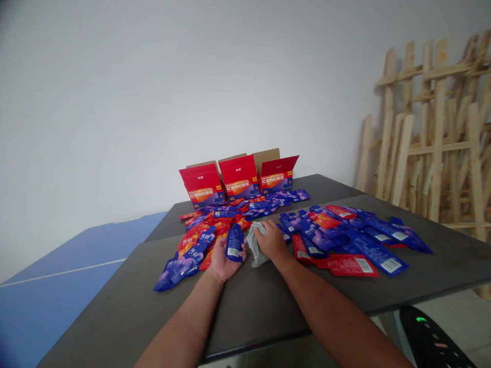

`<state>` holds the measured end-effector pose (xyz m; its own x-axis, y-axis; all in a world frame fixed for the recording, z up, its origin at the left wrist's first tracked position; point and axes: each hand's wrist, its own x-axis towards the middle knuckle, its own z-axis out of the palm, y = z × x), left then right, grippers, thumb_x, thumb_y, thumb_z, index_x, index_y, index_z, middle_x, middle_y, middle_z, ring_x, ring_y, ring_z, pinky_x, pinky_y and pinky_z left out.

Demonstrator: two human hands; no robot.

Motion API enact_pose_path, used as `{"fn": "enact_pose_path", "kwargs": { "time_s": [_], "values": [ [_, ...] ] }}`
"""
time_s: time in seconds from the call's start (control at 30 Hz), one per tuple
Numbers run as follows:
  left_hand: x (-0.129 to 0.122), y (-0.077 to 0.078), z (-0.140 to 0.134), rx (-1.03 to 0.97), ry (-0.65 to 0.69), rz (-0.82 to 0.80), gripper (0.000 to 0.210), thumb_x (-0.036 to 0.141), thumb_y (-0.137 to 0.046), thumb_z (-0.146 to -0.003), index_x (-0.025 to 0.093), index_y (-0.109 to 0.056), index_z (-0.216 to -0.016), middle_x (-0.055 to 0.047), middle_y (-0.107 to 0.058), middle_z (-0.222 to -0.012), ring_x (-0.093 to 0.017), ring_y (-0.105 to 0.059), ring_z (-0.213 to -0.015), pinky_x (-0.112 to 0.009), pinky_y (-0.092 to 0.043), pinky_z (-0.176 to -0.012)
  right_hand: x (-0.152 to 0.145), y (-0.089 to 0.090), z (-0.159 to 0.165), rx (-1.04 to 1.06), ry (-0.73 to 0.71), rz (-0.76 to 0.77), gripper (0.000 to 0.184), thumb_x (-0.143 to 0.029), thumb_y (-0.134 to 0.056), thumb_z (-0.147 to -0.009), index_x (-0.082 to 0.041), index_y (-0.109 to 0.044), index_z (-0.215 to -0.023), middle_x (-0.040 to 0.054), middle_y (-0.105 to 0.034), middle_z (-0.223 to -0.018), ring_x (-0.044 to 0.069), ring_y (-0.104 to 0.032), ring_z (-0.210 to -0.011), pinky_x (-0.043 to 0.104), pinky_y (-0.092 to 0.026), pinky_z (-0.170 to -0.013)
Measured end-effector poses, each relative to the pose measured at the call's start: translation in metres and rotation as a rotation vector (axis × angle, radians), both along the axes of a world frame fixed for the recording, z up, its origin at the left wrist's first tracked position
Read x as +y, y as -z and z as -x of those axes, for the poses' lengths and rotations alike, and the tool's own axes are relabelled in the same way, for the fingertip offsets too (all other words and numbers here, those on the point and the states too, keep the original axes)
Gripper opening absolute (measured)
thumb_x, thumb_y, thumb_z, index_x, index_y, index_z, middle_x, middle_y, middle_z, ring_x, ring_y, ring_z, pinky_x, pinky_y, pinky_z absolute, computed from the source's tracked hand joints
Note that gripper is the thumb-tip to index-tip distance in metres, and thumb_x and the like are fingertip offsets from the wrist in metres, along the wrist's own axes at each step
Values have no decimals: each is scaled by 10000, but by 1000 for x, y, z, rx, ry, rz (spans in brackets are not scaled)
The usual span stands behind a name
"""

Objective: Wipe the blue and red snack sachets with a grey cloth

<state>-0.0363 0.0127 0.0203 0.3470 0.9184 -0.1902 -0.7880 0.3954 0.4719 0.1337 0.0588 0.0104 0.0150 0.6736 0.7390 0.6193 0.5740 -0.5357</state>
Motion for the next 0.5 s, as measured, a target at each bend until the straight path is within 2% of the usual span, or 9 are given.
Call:
{"fn": "enact_pose_path", "kwargs": {
  "time_s": [0.1,0.2,0.33,0.4,0.5],
  "values": [
    [3,1,0,23,-92,-8,234,243,-495,-786,127,-596,-962,-129,-643,-983,-136,-581,-649,-246,-474,-511,-1,0,1,2,-4,3,158,-315,-513,-847,-210,-582,-751,49,-579,-761,204,-548,-768,321,-437,-705],
    [7,1,-1,77,-201,36,167,106,-536,-796,118,-616,-942,-88,-666,-890,-116,-619,-700,-204,-512,-583,-2,0,1,9,-29,-5,163,-329,-525,-842,-205,-588,-757,49,-585,-767,204,-557,-769,321,-445,-712],
    [9,0,-2,102,-377,78,162,78,-610,-781,125,-628,-935,-46,-680,-838,-102,-646,-714,-172,-524,-643,-7,-2,1,2,-122,-27,153,-318,-531,-843,-197,-623,-835,57,-603,-801,207,-573,-798,327,-464,-739],
    [8,-1,-2,129,-385,70,171,89,-630,-765,137,-626,-929,-39,-681,-822,-115,-650,-694,-210,-536,-667,-12,-3,2,-31,-199,-45,157,-311,-531,-848,-196,-637,-858,58,-606,-805,203,-574,-792,326,-471,-735],
    [6,0,-2,167,-323,-55,231,94,-631,-753,166,-615,-971,-34,-681,-834,-143,-658,-706,-264,-538,-692,-20,-5,5,-158,-342,-81,161,-310,-544,-849,-203,-659,-883,56,-616,-810,192,-572,-780,317,-476,-718]
  ]
}}
